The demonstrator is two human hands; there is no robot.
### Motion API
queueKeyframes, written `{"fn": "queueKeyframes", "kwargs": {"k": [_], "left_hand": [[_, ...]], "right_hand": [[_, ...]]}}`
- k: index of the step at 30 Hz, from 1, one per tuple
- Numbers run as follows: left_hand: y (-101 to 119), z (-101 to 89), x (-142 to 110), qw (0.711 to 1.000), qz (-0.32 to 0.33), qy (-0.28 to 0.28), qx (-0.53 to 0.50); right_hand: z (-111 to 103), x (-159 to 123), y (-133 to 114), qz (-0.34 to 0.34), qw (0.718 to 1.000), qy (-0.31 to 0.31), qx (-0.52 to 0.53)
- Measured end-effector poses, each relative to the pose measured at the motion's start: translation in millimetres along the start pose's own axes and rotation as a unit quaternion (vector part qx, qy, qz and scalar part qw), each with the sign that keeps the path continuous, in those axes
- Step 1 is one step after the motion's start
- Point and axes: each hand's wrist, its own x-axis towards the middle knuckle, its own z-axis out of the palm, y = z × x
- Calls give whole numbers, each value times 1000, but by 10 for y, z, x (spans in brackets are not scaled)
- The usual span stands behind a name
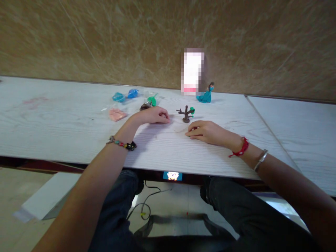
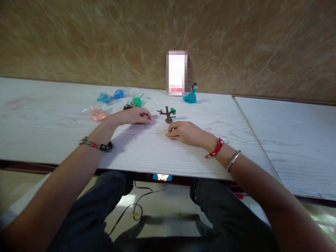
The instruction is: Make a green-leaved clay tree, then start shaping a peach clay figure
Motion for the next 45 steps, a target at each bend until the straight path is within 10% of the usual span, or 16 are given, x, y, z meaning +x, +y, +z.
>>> {"fn": "queueKeyframes", "kwargs": {"k": [45], "left_hand": [[28, -11, -33, 999, -22, -16, -32]], "right_hand": [[-199, -163, 274, 39, 996, -19, 81]]}}
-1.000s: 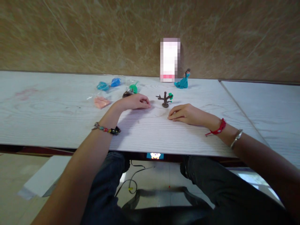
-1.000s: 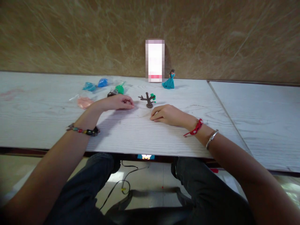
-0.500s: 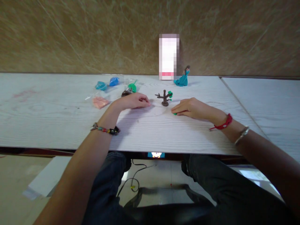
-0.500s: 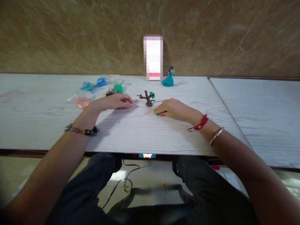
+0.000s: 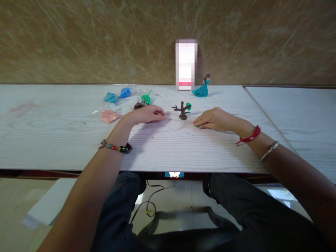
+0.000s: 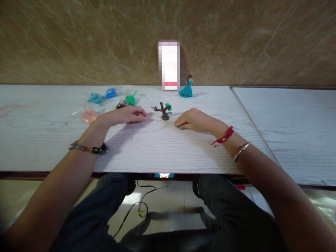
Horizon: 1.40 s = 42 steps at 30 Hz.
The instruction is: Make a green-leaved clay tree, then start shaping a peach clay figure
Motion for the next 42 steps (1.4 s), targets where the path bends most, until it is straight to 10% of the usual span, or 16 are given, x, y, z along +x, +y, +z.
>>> {"fn": "queueKeyframes", "kwargs": {"k": [35, 42], "left_hand": [[42, 3, -16, 1000, 7, 7, -1], [75, 185, 121, 988, 14, 110, -105]], "right_hand": [[-99, -26, 55, 73, 997, 15, -24], [118, 164, -115, 152, 963, 198, -106]]}}
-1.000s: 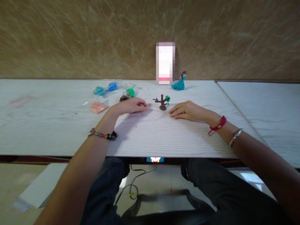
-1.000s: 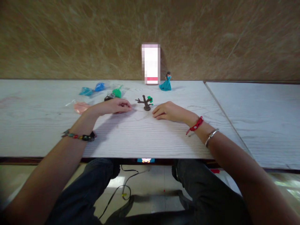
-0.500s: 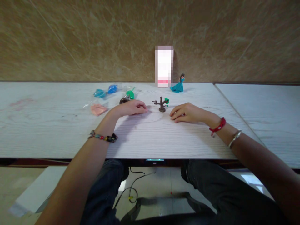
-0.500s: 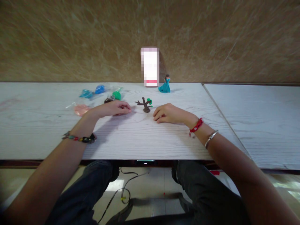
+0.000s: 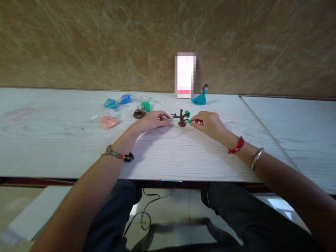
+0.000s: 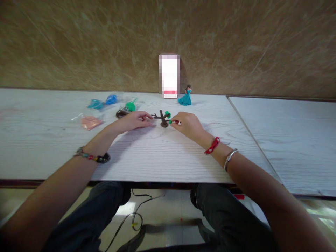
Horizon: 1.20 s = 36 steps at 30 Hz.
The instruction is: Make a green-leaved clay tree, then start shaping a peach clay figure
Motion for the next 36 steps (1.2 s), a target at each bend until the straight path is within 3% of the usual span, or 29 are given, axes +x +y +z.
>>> {"fn": "queueKeyframes", "kwargs": {"k": [5, 12, 27, 36], "left_hand": [[38, 125, 91, 997, 28, -8, -72], [146, 187, 146, 995, 18, -28, -99], [146, 179, 136, 992, 12, -39, -117], [42, 14, 50, 990, 4, -3, -142]], "right_hand": [[157, 25, -55, -43, 994, 11, -96], [195, 51, -78, -56, 984, 14, -169], [171, 46, -94, -59, 986, 27, -151], [4, 44, -226, -51, 990, 78, -106]]}}
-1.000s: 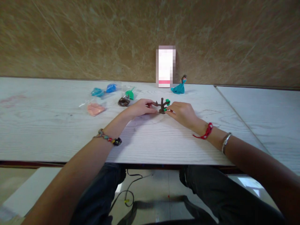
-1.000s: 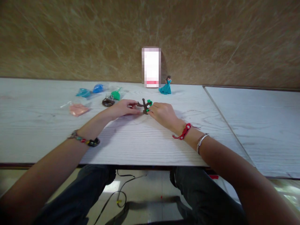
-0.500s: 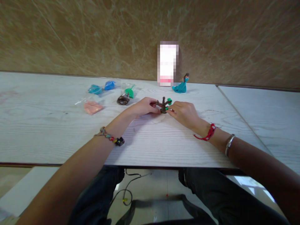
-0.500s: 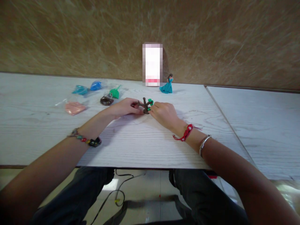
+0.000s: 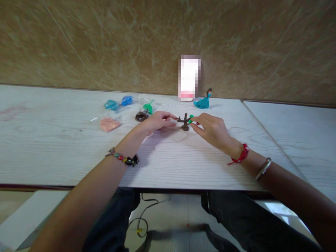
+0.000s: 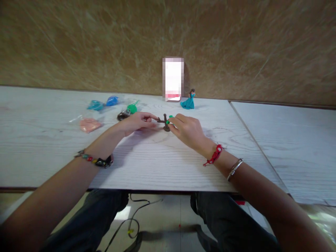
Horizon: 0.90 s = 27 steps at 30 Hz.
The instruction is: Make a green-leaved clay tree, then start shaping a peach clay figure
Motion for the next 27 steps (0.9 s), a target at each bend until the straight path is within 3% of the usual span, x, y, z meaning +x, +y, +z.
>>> {"fn": "queueKeyframes", "kwargs": {"k": [4, 11, 19, 27], "left_hand": [[44, -20, -43, 1000, 7, 5, -17], [75, 129, -45, 999, -11, 13, -32], [57, 130, -15, 998, 25, 50, -40], [24, 203, 37, 993, 87, 83, 6]], "right_hand": [[-93, 147, -44, -6, 1000, -6, -2], [-111, 354, -95, -45, 997, -41, -38], [-80, 377, -67, -46, 999, -2, -2], [-102, 558, -89, -53, 998, -42, 0]]}}
